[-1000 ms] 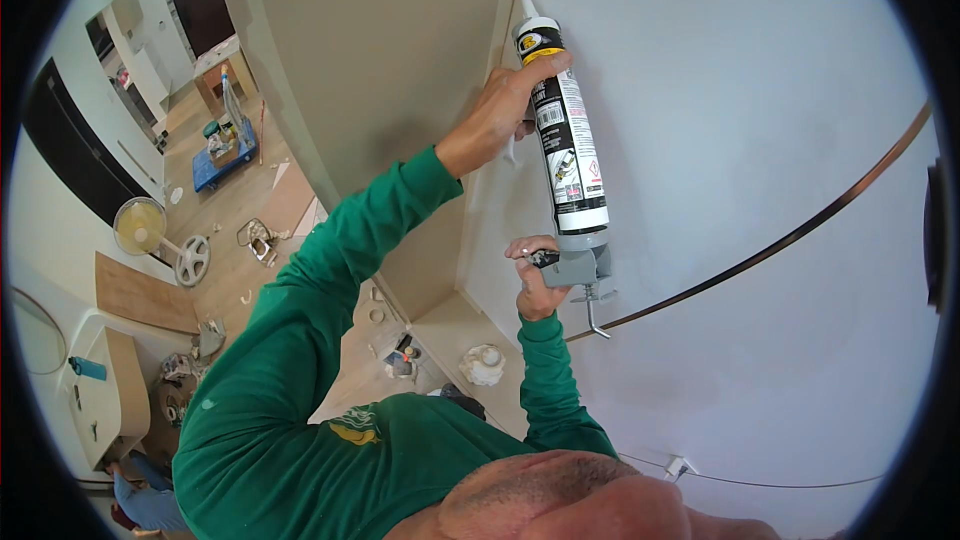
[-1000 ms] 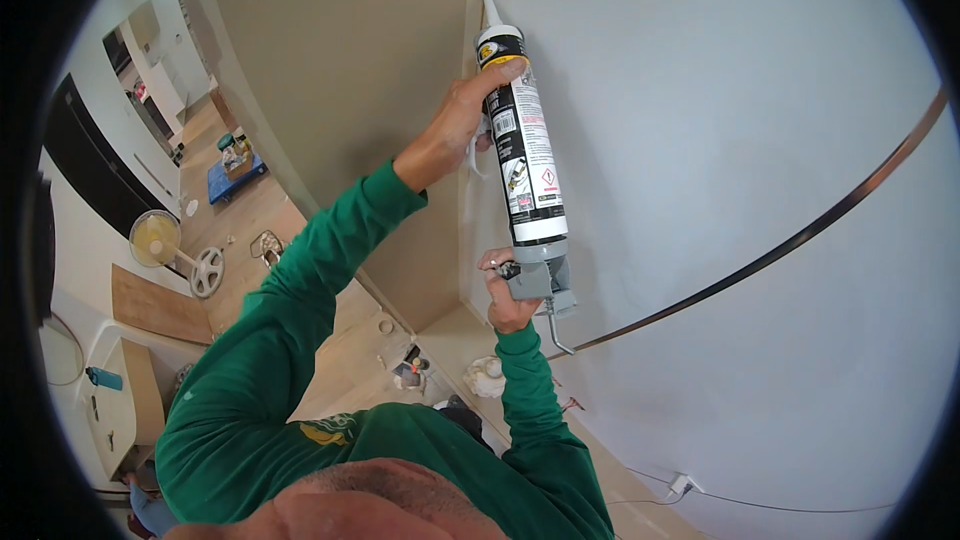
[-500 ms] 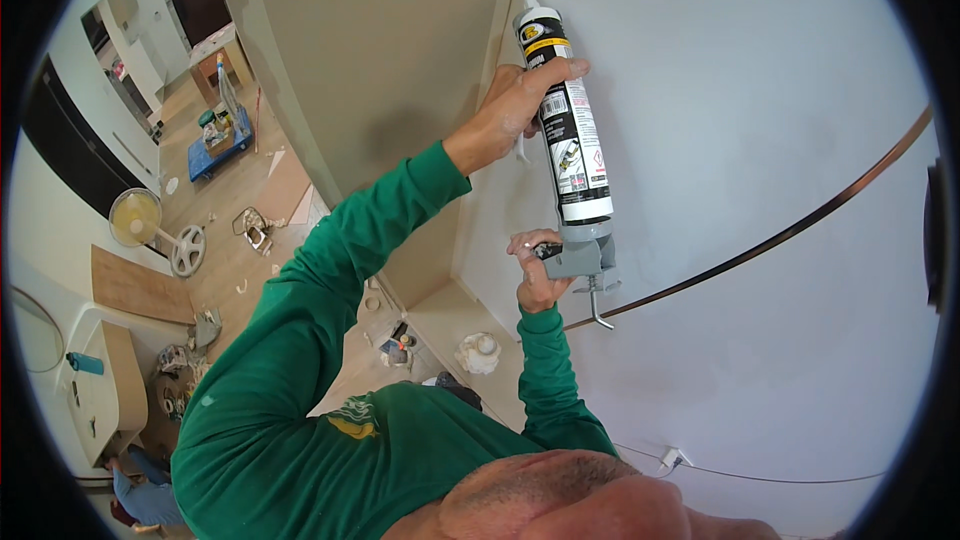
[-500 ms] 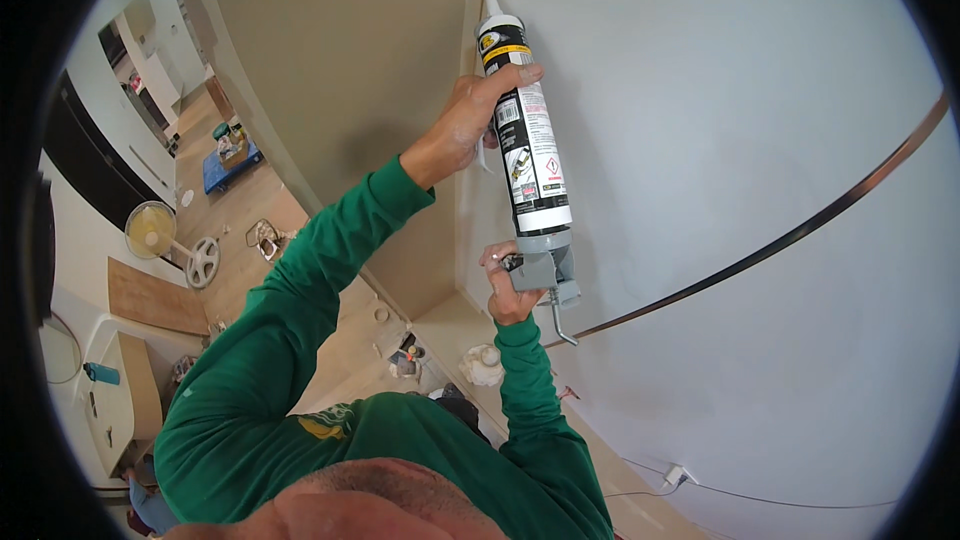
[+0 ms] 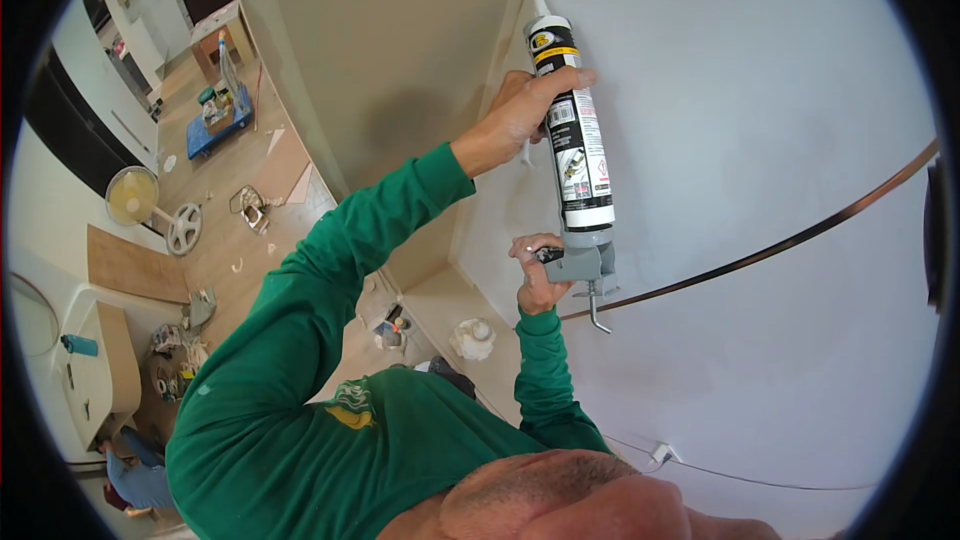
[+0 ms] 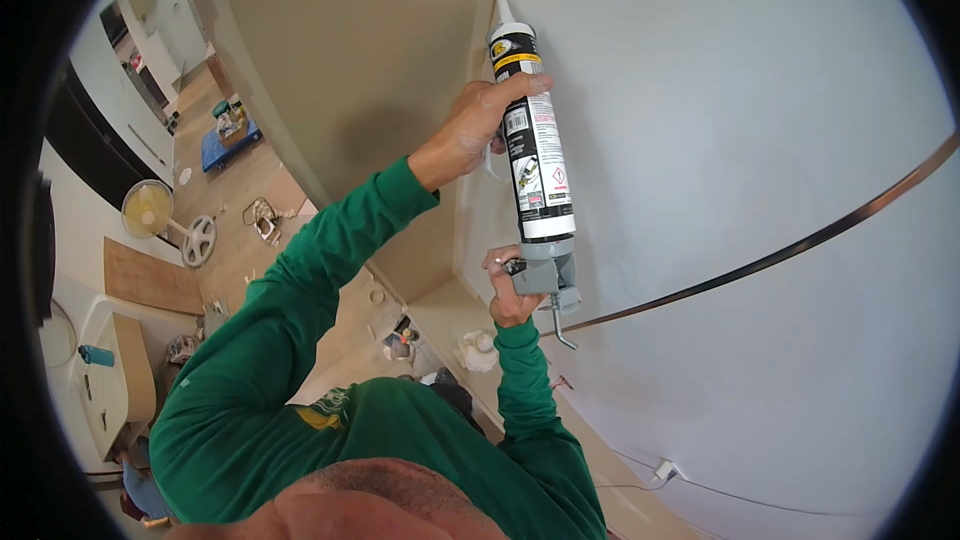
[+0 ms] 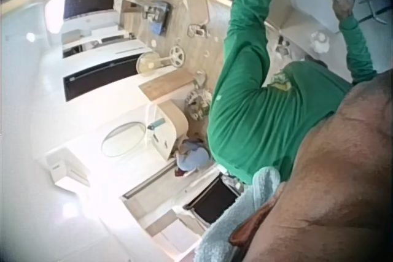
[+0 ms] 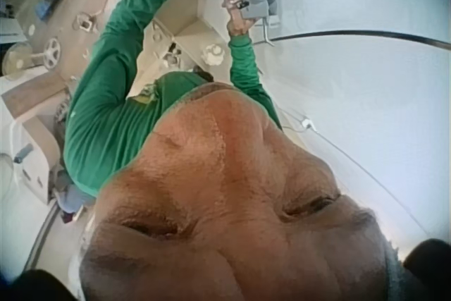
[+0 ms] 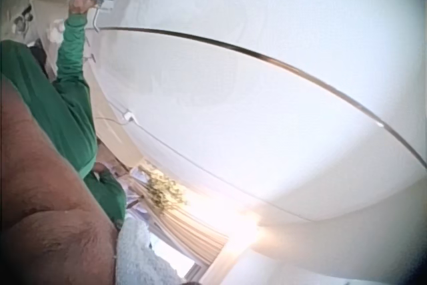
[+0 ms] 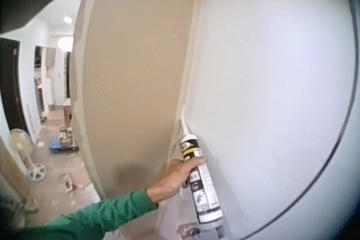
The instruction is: The person applies caulk from a tube using a caulking gun onto the upper wall joints, smooths out the line with a finger, prepares painter's tape from a roll, and subsequently wipes down the joints using a clean cloth.
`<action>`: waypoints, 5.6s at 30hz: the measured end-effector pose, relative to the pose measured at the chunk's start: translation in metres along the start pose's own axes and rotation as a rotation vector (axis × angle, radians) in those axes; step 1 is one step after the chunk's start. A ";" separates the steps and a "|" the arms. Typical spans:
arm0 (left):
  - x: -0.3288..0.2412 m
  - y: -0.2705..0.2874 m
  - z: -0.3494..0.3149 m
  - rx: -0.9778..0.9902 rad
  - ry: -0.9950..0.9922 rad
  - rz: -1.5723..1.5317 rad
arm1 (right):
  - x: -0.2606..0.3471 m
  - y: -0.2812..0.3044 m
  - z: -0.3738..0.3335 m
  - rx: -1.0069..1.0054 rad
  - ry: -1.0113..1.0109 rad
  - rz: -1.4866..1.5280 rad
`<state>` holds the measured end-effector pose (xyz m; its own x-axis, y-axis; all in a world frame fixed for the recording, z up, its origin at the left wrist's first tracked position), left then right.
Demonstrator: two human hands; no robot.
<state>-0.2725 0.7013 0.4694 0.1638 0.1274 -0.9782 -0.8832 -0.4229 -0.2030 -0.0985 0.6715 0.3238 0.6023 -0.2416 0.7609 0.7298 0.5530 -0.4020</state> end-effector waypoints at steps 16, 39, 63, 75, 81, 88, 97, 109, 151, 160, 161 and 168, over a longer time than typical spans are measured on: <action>0.040 0.006 -0.007 -0.026 0.075 -0.035 | -0.016 0.019 -0.025 0.004 -0.049 -0.049; 0.078 0.011 -0.011 -0.032 0.179 -0.069 | -0.020 0.032 -0.048 -0.033 -0.185 -0.085; 0.142 0.144 -0.194 -0.044 -0.234 0.219 | -0.009 0.140 -0.248 0.013 -0.665 -0.971; 0.136 0.202 -0.326 -0.246 -0.176 0.444 | 0.018 0.009 -0.029 0.287 -0.092 -0.923; 0.153 0.229 -0.356 -0.431 -0.122 0.379 | 0.030 -0.078 0.156 0.375 0.160 -1.036; 0.172 0.245 -0.372 -0.578 -0.139 0.416 | 0.018 -0.108 0.261 0.369 0.193 -1.279; 0.199 0.263 -0.382 -0.676 -0.066 0.392 | 0.027 -0.125 0.260 0.454 0.085 -1.221; 0.196 0.261 -0.378 -0.651 -0.017 0.373 | 0.009 -0.123 0.231 0.479 -0.026 -1.059; 0.179 0.249 -0.372 -0.670 -0.001 0.368 | 0.024 -0.151 0.226 0.447 0.183 -0.935; 0.184 0.246 -0.372 -0.679 -0.039 0.309 | 0.057 -0.186 0.255 0.457 0.051 -0.983; 0.185 0.247 -0.375 -0.685 -0.015 0.304 | 0.058 -0.189 0.249 0.460 0.006 -0.982; 0.197 0.252 -0.385 -0.714 0.057 0.320 | -0.012 -0.147 0.214 0.506 -0.059 -1.080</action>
<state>-0.2935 0.2743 0.2085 -0.0119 -0.1361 -0.9906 -0.3980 -0.9082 0.1296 -0.2820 0.7642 0.4827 -0.2702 -0.7451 0.6098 0.6311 0.3412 0.6966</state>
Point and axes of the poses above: each hand's wrist, its own z-axis towards the middle knuckle, its own y-axis out of the back of the hand, x = y × z, the point moved 7 cm from there along z, towards the middle knuckle, and after that the axes turned 3 degrees about y, right-handed, at the moved point
